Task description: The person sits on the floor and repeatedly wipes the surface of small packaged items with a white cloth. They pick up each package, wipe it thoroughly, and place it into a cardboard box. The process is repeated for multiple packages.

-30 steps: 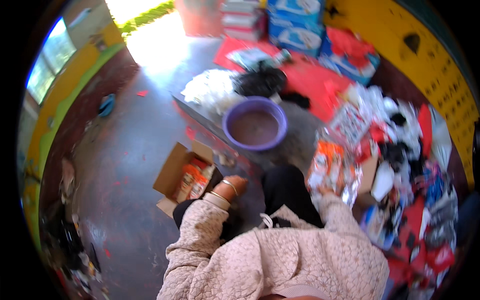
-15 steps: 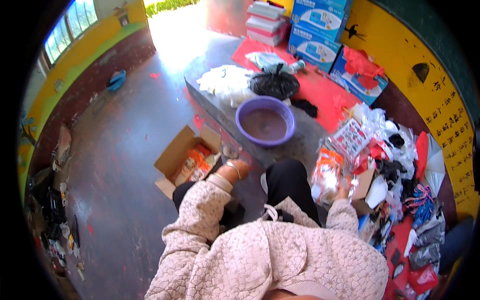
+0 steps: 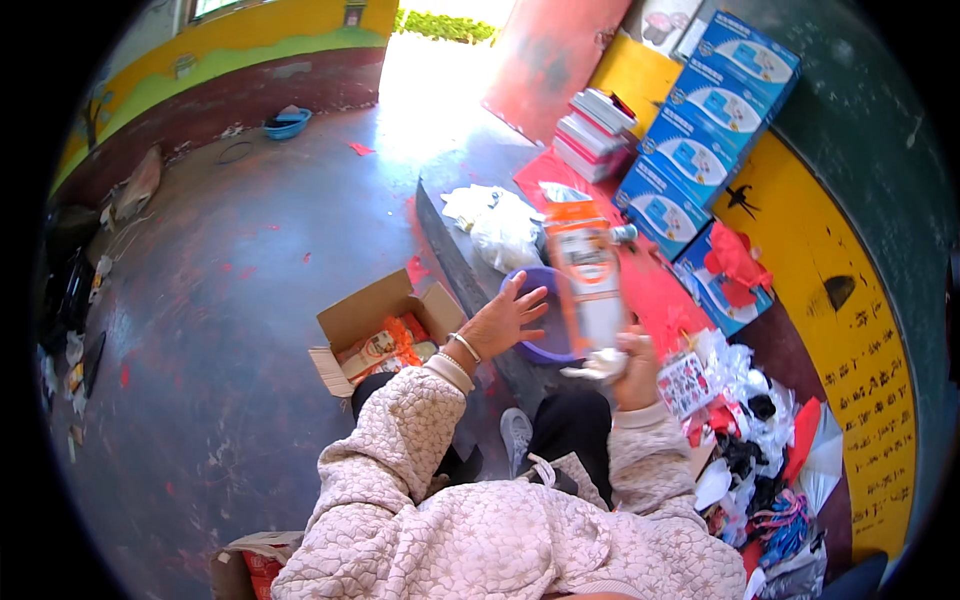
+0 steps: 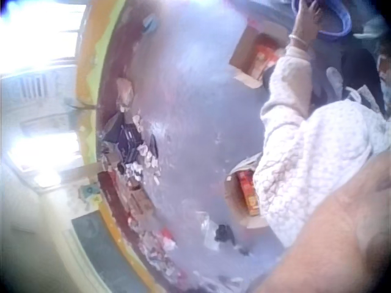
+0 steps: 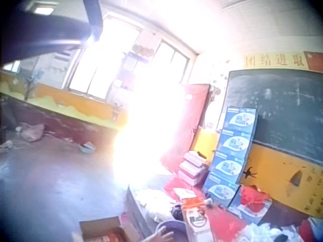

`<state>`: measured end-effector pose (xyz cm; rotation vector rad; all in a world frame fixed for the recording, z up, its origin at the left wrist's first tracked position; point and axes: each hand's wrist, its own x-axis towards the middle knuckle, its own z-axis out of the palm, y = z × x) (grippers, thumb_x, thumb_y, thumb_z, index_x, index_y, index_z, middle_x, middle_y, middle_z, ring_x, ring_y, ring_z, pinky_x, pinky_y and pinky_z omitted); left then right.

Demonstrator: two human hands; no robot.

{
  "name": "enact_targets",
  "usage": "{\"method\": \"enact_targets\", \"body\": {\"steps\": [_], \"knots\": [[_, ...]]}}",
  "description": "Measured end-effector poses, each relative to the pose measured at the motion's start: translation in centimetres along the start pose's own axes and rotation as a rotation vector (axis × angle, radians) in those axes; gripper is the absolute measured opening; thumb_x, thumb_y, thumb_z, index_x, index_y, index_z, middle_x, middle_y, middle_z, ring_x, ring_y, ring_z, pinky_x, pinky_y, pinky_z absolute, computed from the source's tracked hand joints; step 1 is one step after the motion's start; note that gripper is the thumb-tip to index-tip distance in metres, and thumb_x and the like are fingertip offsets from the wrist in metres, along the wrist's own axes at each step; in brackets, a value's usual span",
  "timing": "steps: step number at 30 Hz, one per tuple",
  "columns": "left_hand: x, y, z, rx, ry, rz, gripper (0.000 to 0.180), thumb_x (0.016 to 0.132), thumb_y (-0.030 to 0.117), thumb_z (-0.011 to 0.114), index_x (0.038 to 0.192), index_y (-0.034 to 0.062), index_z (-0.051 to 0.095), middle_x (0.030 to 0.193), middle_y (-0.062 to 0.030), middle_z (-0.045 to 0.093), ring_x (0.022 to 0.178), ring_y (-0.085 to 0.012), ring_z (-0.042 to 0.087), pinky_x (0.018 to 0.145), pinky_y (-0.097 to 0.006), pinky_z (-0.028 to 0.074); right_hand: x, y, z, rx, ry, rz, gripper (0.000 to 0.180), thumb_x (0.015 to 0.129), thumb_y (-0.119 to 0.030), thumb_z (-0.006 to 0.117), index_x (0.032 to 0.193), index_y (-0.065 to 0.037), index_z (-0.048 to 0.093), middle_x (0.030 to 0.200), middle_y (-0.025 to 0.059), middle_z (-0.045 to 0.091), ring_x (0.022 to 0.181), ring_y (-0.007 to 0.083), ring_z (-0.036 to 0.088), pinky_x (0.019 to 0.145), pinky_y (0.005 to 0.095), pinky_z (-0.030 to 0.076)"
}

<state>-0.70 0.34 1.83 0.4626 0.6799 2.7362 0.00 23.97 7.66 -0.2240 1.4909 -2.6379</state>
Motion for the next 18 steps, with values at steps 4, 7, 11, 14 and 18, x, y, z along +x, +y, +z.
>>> {"method": "enact_targets", "body": {"steps": [4, 7, 11, 14, 18], "knots": [[-1.0, 2.4, 0.2, -0.186, -0.019, 0.157, 0.055, 0.085, 0.037, 0.049, 0.128, 0.0065, 0.034, 0.119, -0.0106, 0.049, 0.105, -0.0251, 0.051, 0.087, -0.044, 0.043, 0.3, 7.7, 7.0, 0.101, -0.084, 0.347, 0.009, 0.069, -0.002, 0.052, 0.073, -0.009, 0.047, 0.074, 0.0039, 0.053, 0.068, 0.0182, 0.056, 0.066, 0.0345, 0.051], [-1.3, 3.5, 0.4, -0.196, 0.146, 0.274, 0.045, 0.086, 0.028, 0.045, 0.125, 0.005, 0.037, 0.12, -0.0178, 0.048, 0.098, -0.034, 0.055, 0.085, -0.048, 0.044, 0.8, 10.4, 8.2, 0.176, -0.123, 0.456, 0.005, 0.076, -0.008, 0.054, 0.081, -0.007, 0.052, 0.075, 0.0057, 0.055, 0.068, 0.0213, 0.057, 0.066, 0.038, 0.051], [-2.2, 5.0, -0.9, -0.188, 0.245, 0.223, 0.04, 0.09, 0.032, 0.034, 0.118, 0.0032, 0.038, 0.117, -0.0215, 0.049, 0.09, -0.0377, 0.057, 0.077, -0.049, 0.048, 0.7, 7.5, 9.3, -0.012, -0.081, 0.47, 0.014, 0.084, -0.017, 0.055, 0.077, -0.005, 0.054, 0.072, 0.0065, 0.055, 0.068, 0.0176, 0.055, 0.069, 0.0318, 0.048], [-2.8, 6.3, -1.3, -0.174, 0.34, 0.281, 0.045, 0.091, 0.036, 0.031, 0.12, 0.0018, 0.039, 0.115, -0.0193, 0.051, 0.09, -0.0361, 0.057, 0.076, -0.049, 0.048, 3.7, 4.9, 7.1, 0.014, -0.025, 0.428, 0.021, 0.087, -0.023, 0.052, 0.085, -0.003, 0.056, 0.079, 0.0087, 0.057, 0.073, 0.0189, 0.057, 0.07, 0.0321, 0.048], [-3.4, 5.3, -0.7, -0.152, 0.454, 0.097, 0.05, 0.09, 0.043, 0.031, 0.119, 0.0037, 0.043, 0.108, -0.0161, 0.054, 0.094, -0.0321, 0.056, 0.076, -0.05, 0.049, 7.3, 2.5, 8.9, 0.069, -0.038, -0.167, 0.026, 0.089, -0.019, 0.048, 0.105, 0.0, 0.051, 0.096, 0.009, 0.057, 0.084, 0.0204, 0.056, 0.078, 0.0326, 0.046]]}}
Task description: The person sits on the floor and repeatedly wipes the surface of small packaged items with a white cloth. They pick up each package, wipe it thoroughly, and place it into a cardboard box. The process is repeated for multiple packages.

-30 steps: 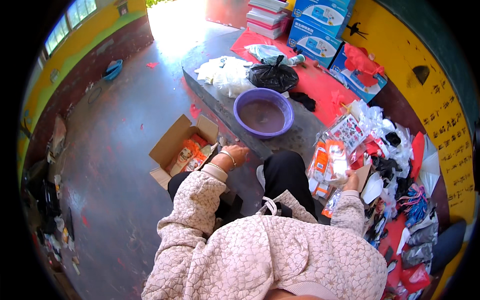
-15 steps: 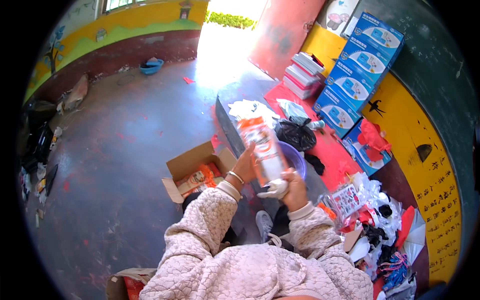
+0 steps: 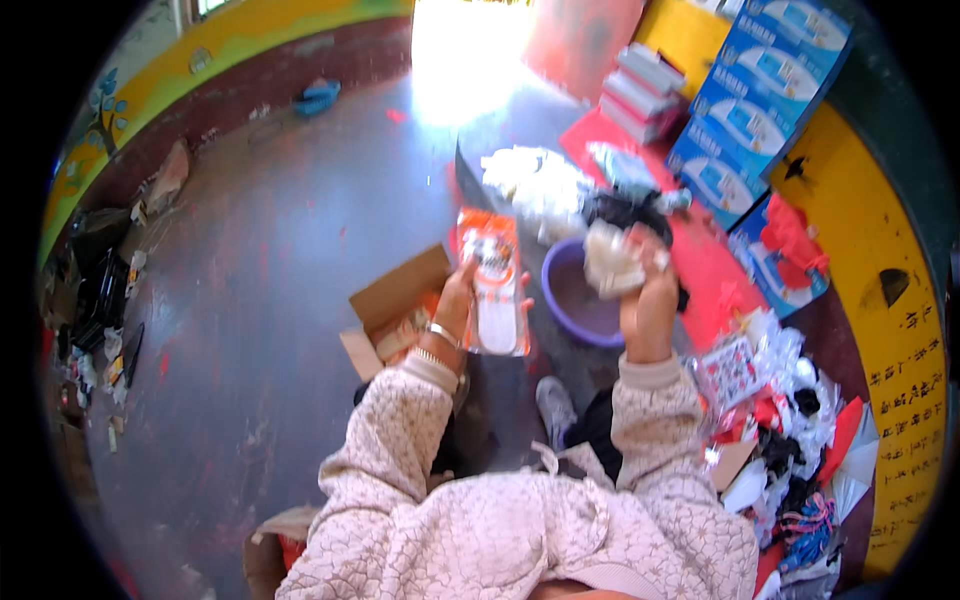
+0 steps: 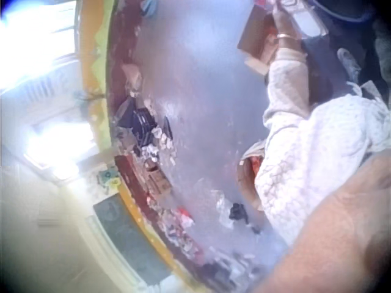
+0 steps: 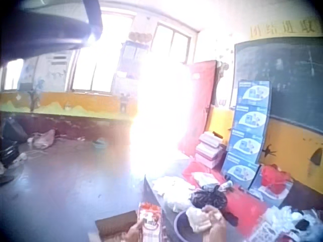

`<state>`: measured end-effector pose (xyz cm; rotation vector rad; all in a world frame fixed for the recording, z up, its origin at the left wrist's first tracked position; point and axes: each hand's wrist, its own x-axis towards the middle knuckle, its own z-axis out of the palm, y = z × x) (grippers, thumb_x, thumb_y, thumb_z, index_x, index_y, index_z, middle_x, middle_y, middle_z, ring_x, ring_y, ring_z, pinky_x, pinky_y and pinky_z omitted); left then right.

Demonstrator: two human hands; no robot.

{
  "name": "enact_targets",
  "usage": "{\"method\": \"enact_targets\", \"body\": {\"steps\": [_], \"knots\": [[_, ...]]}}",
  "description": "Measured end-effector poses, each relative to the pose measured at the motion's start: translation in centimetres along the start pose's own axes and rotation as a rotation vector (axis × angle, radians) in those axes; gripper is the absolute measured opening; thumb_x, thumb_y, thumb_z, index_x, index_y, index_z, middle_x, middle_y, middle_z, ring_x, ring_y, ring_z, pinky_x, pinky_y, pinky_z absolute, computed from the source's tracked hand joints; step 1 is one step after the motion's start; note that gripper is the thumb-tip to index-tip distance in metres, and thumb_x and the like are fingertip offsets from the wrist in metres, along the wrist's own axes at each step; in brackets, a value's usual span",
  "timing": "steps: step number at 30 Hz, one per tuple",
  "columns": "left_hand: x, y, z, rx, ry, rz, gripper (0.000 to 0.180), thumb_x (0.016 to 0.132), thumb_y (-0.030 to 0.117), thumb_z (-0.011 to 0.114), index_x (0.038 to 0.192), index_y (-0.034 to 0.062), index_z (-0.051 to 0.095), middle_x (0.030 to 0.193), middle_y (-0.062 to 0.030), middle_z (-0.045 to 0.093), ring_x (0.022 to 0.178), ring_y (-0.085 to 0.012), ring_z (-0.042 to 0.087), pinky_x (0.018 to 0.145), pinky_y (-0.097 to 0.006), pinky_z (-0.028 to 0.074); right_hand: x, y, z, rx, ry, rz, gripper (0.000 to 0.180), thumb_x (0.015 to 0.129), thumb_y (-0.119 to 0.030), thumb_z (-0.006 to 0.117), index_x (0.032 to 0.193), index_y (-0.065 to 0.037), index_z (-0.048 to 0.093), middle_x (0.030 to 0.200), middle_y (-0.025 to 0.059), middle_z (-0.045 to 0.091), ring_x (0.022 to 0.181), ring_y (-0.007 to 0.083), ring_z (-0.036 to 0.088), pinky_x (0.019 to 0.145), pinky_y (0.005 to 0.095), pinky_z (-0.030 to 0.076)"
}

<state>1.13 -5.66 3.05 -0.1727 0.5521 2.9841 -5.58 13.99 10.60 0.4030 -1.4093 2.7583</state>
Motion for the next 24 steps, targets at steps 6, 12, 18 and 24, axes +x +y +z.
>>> {"method": "enact_targets", "body": {"steps": [6, 12, 18, 24], "knots": [[1.7, -2.6, -2.9, 0.289, -0.233, 0.106, 0.059, 0.089, 0.049, 0.032, 0.125, 0.003, 0.037, 0.123, -0.0167, 0.043, 0.108, -0.0328, 0.048, 0.089, -0.048, 0.041, -3.8, 6.4, 2.0, -1.006, -0.907, -0.421, 0.038, 0.086, -0.018, 0.05, 0.121, -0.004, 0.046, 0.121, 0.0125, 0.047, 0.118, 0.0274, 0.04, 0.099, 0.0398, 0.026], [0.9, -3.6, -2.4, -0.089, -0.083, -0.164, 0.055, 0.089, 0.05, 0.031, 0.122, 0.0072, 0.04, 0.114, -0.0121, 0.052, 0.1, -0.0287, 0.054, 0.085, -0.042, 0.046, -2.2, 8.1, -1.2, -1.159, -0.866, -0.48, 0.023, 0.08, -0.015, 0.055, 0.101, -0.007, 0.059, 0.113, 0.0058, 0.056, 0.109, 0.022, 0.05, 0.102, 0.0431, 0.02], [0.7, -6.0, -2.9, 0.02, 0.078, -0.376, 0.055, 0.09, 0.048, 0.032, 0.125, 0.0067, 0.038, 0.115, -0.0142, 0.052, 0.103, -0.0326, 0.052, 0.077, -0.052, 0.049, 0.4, 10.1, -5.4, -1.557, -0.453, -0.733, 0.017, 0.068, -0.011, 0.058, 0.085, -0.008, 0.059, 0.089, 0.0077, 0.063, 0.079, 0.0187, 0.061, 0.066, 0.0311, 0.047], [-0.4, -8.4, -2.3, -0.052, 0.011, -0.486, 0.056, 0.09, 0.046, 0.034, 0.13, 0.0064, 0.032, 0.123, -0.0156, 0.045, 0.118, -0.0344, 0.04, 0.08, -0.05, 0.049, 7.0, 6.4, -9.8, -1.133, 0.113, -0.471, 0.02, 0.086, -0.025, 0.052, 0.08, -0.005, 0.05, 0.063, 0.0143, 0.056, 0.058, 0.0307, 0.057, 0.05, 0.0395, 0.043]]}}
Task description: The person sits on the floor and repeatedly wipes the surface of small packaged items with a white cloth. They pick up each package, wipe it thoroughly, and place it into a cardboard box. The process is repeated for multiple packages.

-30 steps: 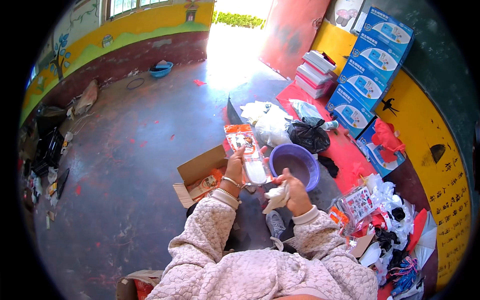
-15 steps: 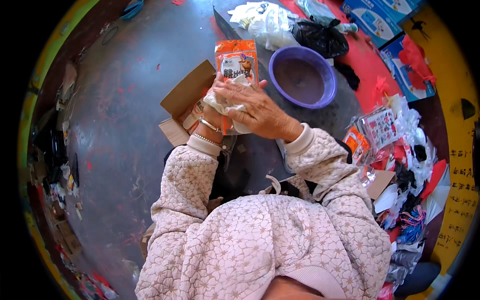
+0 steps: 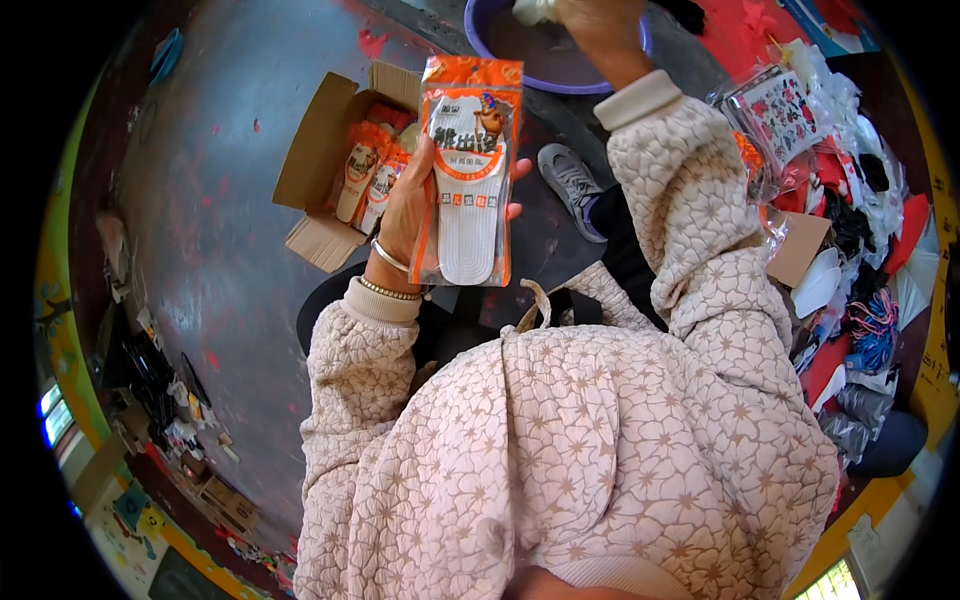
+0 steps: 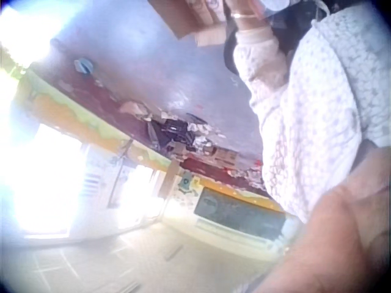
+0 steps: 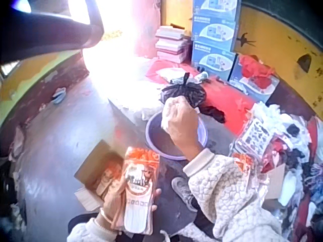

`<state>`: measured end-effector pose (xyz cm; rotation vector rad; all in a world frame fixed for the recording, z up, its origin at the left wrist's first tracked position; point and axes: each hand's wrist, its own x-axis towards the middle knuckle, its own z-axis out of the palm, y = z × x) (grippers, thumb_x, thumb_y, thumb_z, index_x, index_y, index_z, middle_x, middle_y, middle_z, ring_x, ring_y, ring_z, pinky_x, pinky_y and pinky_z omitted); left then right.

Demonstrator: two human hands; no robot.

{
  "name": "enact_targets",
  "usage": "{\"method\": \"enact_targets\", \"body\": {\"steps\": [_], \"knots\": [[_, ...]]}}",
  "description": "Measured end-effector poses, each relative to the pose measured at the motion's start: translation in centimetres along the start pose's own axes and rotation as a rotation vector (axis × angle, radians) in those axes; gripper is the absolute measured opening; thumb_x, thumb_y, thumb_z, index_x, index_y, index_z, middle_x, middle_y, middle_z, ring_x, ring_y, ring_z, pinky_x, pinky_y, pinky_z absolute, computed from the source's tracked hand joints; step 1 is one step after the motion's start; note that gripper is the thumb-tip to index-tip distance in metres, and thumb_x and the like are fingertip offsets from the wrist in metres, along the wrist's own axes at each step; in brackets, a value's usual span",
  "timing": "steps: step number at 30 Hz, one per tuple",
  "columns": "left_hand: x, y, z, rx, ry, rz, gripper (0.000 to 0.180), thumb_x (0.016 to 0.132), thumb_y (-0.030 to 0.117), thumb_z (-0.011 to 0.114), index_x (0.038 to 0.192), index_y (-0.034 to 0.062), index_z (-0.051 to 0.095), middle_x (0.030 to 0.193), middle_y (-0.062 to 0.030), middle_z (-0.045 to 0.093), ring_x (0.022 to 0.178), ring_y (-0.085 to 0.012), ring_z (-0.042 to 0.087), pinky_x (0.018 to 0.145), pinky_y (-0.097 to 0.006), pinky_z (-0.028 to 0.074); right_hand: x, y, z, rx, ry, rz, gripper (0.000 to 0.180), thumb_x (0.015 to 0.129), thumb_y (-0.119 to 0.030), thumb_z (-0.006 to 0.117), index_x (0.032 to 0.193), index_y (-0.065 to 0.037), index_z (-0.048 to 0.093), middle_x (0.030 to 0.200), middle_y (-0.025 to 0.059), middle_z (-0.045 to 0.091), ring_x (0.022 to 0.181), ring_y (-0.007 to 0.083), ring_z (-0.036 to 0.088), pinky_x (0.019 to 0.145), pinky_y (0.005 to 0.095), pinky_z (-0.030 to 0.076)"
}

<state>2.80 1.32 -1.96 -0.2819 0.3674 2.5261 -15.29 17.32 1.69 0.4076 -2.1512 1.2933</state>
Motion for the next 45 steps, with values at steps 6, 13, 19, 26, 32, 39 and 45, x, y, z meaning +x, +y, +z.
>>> {"method": "enact_targets", "body": {"steps": [6, 13, 19, 26, 32, 39, 45], "knots": [[0.3, 1.1, -1.3, 0.055, 0.083, 0.099, 0.046, 0.092, 0.04, 0.033, 0.121, 0.0055, 0.04, 0.114, -0.0123, 0.051, 0.108, -0.0321, 0.049, 0.077, -0.045, 0.051, -7.9, -6.8, 0.3, -0.193, -0.705, -0.454, 0.027, 0.071, -0.027, 0.064, 0.089, -0.008, 0.059, 0.079, 0.0081, 0.059, 0.073, 0.022, 0.059, 0.061, 0.0308, 0.049], [-1.0, 0.9, -0.6, 0.289, 0.247, 0.18, 0.042, 0.093, 0.034, 0.03, 0.121, 0.0037, 0.037, 0.106, -0.0162, 0.054, 0.08, -0.0288, 0.062, 0.069, -0.041, 0.055, -9.8, -7.2, 0.7, -0.035, -0.541, -0.505, 0.029, 0.069, -0.026, 0.065, 0.09, -0.008, 0.058, 0.095, 0.0099, 0.058, 0.091, 0.0242, 0.055, 0.082, 0.0357, 0.039], [-1.0, 0.2, 1.5, 0.199, 0.045, 0.05, 0.053, 0.091, 0.044, 0.03, 0.127, 0.0045, 0.033, 0.116, -0.0184, 0.049, 0.099, -0.0361, 0.055, 0.066, -0.043, 0.055, -4.6, -0.6, 0.2, -0.487, -0.238, -0.104, 0.021, 0.071, -0.02, 0.062, 0.086, -0.006, 0.06, 0.076, 0.0101, 0.055, 0.067, 0.0289, 0.058, 0.055, 0.0347, 0.045], [-1.2, 0.2, 1.1, 0.263, 0.119, -0.002, 0.05, 0.091, 0.044, 0.031, 0.128, 0.0092, 0.032, 0.117, -0.0181, 0.049, 0.099, -0.0366, 0.055, 0.065, -0.043, 0.055, -1.1, 1.6, -3.0, -0.059, -0.204, 0.285, 0.015, 0.077, -0.015, 0.056, 0.079, -0.001, 0.061, 0.065, 0.0097, 0.058, 0.058, 0.0145, 0.055, 0.052, 0.0281, 0.043], [-2.1, 0.5, 1.0, 0.273, 0.014, -0.056, 0.047, 0.092, 0.039, 0.032, 0.129, 0.0103, 0.03, 0.115, -0.0188, 0.05, 0.094, -0.0372, 0.057, 0.062, -0.045, 0.055, -2.9, 0.0, -1.0, 0.751, -0.749, 1.068, 0.033, 0.083, -0.027, 0.055, 0.086, 0.006, 0.056, 0.074, 0.0074, 0.059, 0.061, 0.0123, 0.056, 0.056, 0.0249, 0.048], [-1.7, 0.8, 1.1, 0.241, 0.11, -0.046, 0.046, 0.092, 0.038, 0.036, 0.127, 0.0078, 0.032, 0.111, -0.0189, 0.052, 0.092, -0.0364, 0.058, 0.059, -0.043, 0.056, -4.3, -1.0, -1.2, 0.971, -0.996, 0.97, 0.036, 0.078, -0.027, 0.065, 0.094, 0.004, 0.057, 0.082, 0.0089, 0.062, 0.069, 0.0129, 0.06, 0.065, 0.0254, 0.05], [-1.6, 0.6, 0.8, 0.256, 0.128, -0.084, 0.046, 0.091, 0.033, 0.039, 0.125, 0.0025, 0.033, 0.109, -0.0235, 0.052, 0.09, -0.0403, 0.058, 0.058, -0.048, 0.056, -4.6, 0.3, -0.6, 0.856, -0.948, 0.932, 0.028, 0.069, 0.002, 0.063, 0.096, 0.002, 0.056, 0.089, 0.0135, 0.062, 0.077, 0.0202, 0.063, 0.074, 0.0298, 0.051]]}}
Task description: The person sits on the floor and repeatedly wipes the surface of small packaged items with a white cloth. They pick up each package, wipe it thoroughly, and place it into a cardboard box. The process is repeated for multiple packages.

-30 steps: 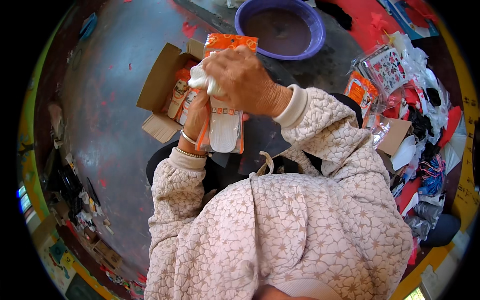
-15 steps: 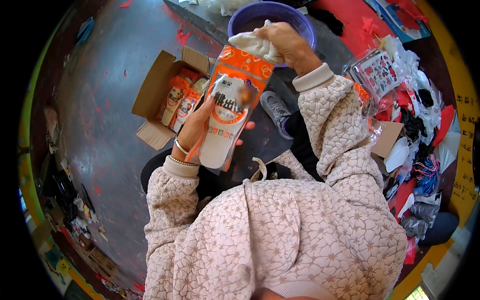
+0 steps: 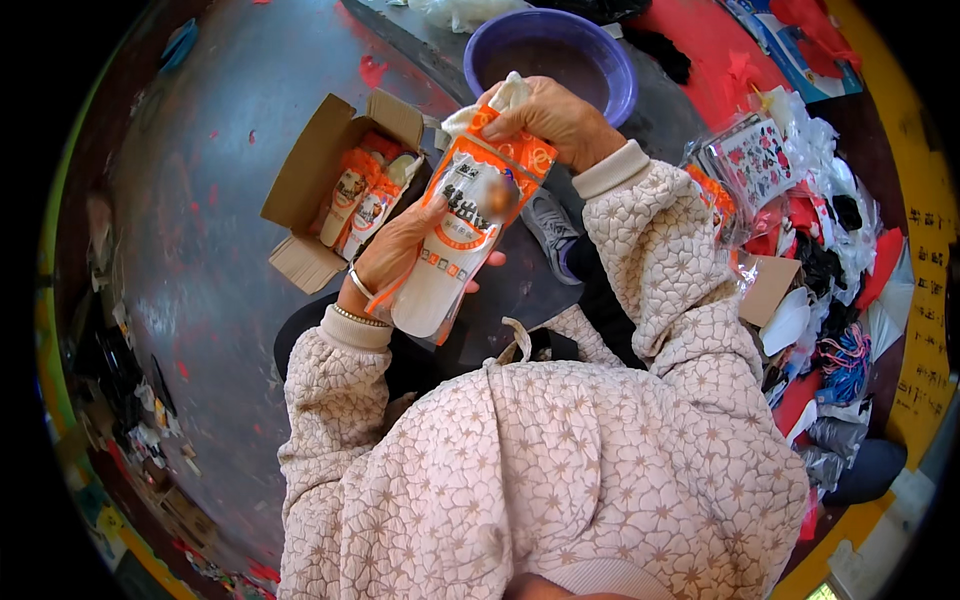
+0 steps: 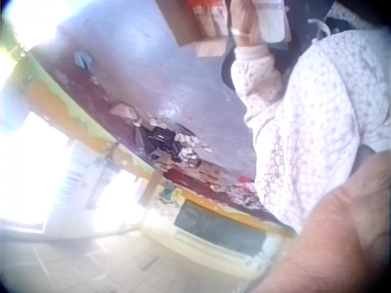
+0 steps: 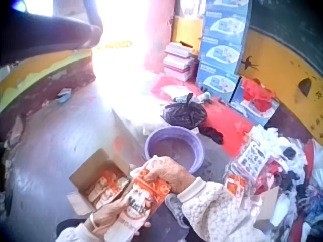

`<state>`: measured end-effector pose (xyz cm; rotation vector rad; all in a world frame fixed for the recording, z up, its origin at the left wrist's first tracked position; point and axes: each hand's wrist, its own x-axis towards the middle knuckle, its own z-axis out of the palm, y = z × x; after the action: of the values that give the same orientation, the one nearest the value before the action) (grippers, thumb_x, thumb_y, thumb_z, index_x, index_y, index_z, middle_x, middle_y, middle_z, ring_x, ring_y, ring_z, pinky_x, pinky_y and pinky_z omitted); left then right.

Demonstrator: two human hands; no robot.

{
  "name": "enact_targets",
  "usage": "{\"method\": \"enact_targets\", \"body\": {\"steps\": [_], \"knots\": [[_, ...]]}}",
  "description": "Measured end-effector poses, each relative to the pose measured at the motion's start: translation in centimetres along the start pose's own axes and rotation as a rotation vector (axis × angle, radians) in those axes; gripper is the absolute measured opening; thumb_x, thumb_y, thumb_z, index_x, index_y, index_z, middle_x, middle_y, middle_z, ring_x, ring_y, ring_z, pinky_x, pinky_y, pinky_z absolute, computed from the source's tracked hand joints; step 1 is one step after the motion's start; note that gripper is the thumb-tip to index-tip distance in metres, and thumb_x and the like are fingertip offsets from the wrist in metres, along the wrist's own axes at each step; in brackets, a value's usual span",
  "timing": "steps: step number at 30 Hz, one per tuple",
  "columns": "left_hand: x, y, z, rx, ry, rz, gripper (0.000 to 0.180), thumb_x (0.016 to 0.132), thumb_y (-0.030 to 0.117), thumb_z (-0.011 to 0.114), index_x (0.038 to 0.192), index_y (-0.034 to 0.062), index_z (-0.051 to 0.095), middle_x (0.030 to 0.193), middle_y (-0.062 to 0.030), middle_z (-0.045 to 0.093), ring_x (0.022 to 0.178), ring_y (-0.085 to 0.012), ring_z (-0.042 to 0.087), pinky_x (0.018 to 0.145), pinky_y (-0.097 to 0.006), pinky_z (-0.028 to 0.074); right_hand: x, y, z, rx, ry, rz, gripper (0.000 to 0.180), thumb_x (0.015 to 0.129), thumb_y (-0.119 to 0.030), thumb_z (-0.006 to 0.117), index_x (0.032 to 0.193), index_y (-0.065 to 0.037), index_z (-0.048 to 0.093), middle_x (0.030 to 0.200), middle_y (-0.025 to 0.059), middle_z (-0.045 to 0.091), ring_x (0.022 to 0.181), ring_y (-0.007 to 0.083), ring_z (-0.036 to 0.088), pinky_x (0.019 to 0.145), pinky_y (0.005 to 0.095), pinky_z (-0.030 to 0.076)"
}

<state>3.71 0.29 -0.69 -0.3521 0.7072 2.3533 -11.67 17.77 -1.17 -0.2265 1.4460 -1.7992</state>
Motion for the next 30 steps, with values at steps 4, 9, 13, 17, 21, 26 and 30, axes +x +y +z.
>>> {"method": "enact_targets", "body": {"steps": [4, 9, 13, 17, 21, 26, 30], "knots": [[-0.5, 0.3, -0.2, 0.02, 0.01, -0.01, 0.046, 0.091, 0.033, 0.04, 0.127, 0.0039, 0.032, 0.11, -0.0214, 0.052, 0.092, -0.0353, 0.059, 0.058, -0.041, 0.056, 0.7, -1.7, -3.9, 0.351, 0.033, -0.023, 0.024, 0.07, 0.005, 0.062, 0.093, 0.003, 0.056, 0.09, 0.0179, 0.061, 0.08, 0.0258, 0.063, 0.073, 0.0345, 0.053], [-0.2, 0.8, -0.4, -0.075, -0.019, 0.103, 0.046, 0.091, 0.033, 0.038, 0.126, 0.0029, 0.033, 0.113, -0.0224, 0.05, 0.094, -0.0361, 0.058, 0.061, -0.044, 0.056, 0.1, -1.9, -4.6, 0.155, 0.473, -0.208, 0.019, 0.076, -0.005, 0.064, 0.089, 0.005, 0.056, 0.087, 0.0175, 0.062, 0.076, 0.0261, 0.063, 0.067, 0.0343, 0.054], [0.1, 0.6, -0.6, -0.116, -0.009, 0.175, 0.047, 0.091, 0.035, 0.038, 0.126, 0.0029, 0.034, 0.114, -0.0208, 0.05, 0.097, -0.0359, 0.056, 0.064, -0.044, 0.056, -0.4, -1.2, -1.6, 0.215, 0.119, 0.079, 0.039, 0.08, -0.034, 0.062, 0.097, 0.0, 0.056, 0.086, 0.0082, 0.061, 0.077, 0.0167, 0.061, 0.07, 0.0269, 0.05], [0.6, 0.6, -0.6, -0.052, 0.018, 0.21, 0.047, 0.092, 0.036, 0.036, 0.125, 0.0026, 0.034, 0.114, -0.0194, 0.051, 0.098, -0.035, 0.056, 0.064, -0.042, 0.056, -0.2, 0.3, 1.0, 0.168, 0.084, 0.0, 0.029, 0.072, -0.013, 0.069, 0.091, 0.004, 0.056, 0.077, 0.0102, 0.06, 0.054, 0.0133, 0.056, 0.042, 0.0229, 0.042], [0.5, 0.3, -0.1, 0.027, 0.03, 0.23, 0.047, 0.092, 0.035, 0.035, 0.125, 0.0026, 0.034, 0.109, -0.0213, 0.053, 0.094, -0.0343, 0.058, 0.061, -0.04, 0.057, 0.1, -0.1, 2.6, 0.213, 0.298, -0.06, 0.031, 0.065, 0.009, 0.066, 0.093, 0.005, 0.055, 0.084, 0.0151, 0.06, 0.071, 0.0206, 0.061, 0.061, 0.0312, 0.053], [0.6, 0.3, -0.8, -0.172, -0.007, 0.228, 0.048, 0.092, 0.037, 0.033, 0.127, 0.0036, 0.033, 0.114, -0.0219, 0.05, 0.094, -0.0335, 0.058, 0.063, -0.043, 0.057, 2.1, -0.7, -3.5, 0.4, 0.52, -0.183, 0.029, 0.064, 0.012, 0.062, 0.092, 0.005, 0.054, 0.083, 0.0153, 0.06, 0.072, 0.0213, 0.062, 0.059, 0.0319, 0.053], [1.1, 0.7, -1.9, -0.315, -0.171, 0.249, 0.051, 0.092, 0.04, 0.032, 0.13, 0.0062, 0.03, 0.12, -0.0178, 0.047, 0.108, -0.036, 0.05, 0.076, -0.048, 0.052, -0.8, -3.1, 0.1, 0.084, 0.69, -0.683, 0.016, 0.07, 0.006, 0.06, 0.085, 0.002, 0.057, 0.077, 0.0112, 0.062, 0.067, 0.0187, 0.062, 0.056, 0.026, 0.05]]}}
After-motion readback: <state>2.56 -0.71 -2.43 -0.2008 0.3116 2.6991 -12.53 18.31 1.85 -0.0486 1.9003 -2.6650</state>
